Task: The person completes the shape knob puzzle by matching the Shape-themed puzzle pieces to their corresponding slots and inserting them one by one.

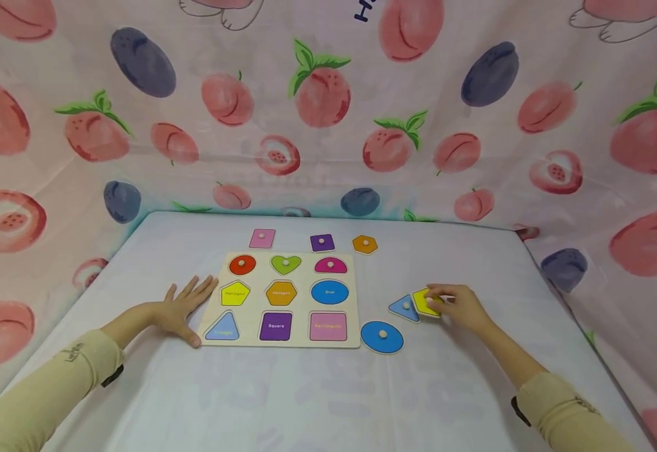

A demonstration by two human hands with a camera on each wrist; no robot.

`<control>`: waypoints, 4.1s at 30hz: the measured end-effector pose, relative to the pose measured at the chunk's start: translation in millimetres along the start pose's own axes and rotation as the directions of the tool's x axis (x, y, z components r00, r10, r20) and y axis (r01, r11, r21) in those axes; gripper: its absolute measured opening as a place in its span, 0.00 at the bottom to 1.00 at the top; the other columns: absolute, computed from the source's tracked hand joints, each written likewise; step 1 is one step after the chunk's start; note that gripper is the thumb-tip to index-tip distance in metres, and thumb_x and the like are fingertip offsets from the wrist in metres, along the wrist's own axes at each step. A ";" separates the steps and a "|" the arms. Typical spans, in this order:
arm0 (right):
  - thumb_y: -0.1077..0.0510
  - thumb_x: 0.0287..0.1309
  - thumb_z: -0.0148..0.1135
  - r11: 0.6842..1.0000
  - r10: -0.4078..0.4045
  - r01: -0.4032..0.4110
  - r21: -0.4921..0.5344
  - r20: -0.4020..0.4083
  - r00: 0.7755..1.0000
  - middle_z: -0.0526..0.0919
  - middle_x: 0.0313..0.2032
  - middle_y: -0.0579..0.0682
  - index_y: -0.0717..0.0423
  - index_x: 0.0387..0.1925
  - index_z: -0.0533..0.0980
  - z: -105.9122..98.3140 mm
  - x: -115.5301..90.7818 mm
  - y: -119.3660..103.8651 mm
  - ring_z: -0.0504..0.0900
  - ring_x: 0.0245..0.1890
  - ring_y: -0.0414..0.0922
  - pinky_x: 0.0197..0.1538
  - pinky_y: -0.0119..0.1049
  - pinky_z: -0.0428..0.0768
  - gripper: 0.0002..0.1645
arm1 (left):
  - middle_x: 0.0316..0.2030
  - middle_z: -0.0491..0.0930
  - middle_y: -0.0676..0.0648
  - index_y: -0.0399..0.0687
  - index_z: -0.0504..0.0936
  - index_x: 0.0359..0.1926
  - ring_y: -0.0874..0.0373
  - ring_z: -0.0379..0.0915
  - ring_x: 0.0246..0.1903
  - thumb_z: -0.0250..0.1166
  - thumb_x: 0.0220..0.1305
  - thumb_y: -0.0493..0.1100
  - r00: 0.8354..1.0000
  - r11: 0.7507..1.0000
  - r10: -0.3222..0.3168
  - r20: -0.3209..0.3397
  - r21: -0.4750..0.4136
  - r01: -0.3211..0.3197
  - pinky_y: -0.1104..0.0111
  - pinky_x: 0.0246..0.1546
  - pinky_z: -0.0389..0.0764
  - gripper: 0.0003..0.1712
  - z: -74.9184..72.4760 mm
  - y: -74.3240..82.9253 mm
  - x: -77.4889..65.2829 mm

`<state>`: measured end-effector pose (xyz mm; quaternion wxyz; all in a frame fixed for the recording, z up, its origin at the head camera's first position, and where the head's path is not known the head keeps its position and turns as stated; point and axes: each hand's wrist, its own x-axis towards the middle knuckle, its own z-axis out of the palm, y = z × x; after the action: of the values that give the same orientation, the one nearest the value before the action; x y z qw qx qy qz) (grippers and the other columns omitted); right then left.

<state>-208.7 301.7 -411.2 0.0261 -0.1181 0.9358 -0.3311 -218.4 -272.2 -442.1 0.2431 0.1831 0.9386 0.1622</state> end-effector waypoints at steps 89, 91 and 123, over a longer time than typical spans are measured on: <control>0.60 0.59 0.62 0.924 -0.340 0.309 0.225 0.117 0.933 0.78 0.56 0.58 0.60 0.39 0.81 147.8 121.0 -206.9 0.71 0.62 0.55 0.59 0.49 0.75 0.08 | 0.73 0.25 0.38 0.44 0.32 0.73 0.36 0.15 0.71 0.75 0.35 0.67 1.000 1.000 -0.011 0.024 0.016 0.011 0.33 0.61 0.20 0.78 -8.0 8.2 -0.5; 0.59 0.59 0.62 0.929 -0.323 0.288 0.232 0.127 0.938 0.78 0.56 0.57 0.59 0.38 0.81 154.3 122.3 -213.2 0.71 0.62 0.54 0.60 0.48 0.74 0.08 | 0.74 0.25 0.38 0.44 0.31 0.73 0.36 0.15 0.71 0.74 0.35 0.67 1.000 1.000 -0.010 0.027 0.020 0.009 0.33 0.62 0.21 0.78 -7.7 8.9 -0.5; 0.56 0.58 0.64 0.992 -0.099 0.091 0.091 0.091 0.991 0.84 0.46 0.50 0.54 0.37 0.83 239.8 127.0 -260.8 0.76 0.52 0.48 0.62 0.46 0.70 0.08 | 0.73 0.25 0.37 0.44 0.31 0.73 0.34 0.15 0.71 0.72 0.35 0.71 0.999 0.999 0.016 0.038 0.039 -0.017 0.32 0.61 0.21 0.78 -8.6 6.2 -6.2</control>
<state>-248.3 -72.0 -431.1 0.0600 -0.1769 0.9115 -0.3663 -216.1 -271.2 -430.1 0.2560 0.1986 0.9353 0.1424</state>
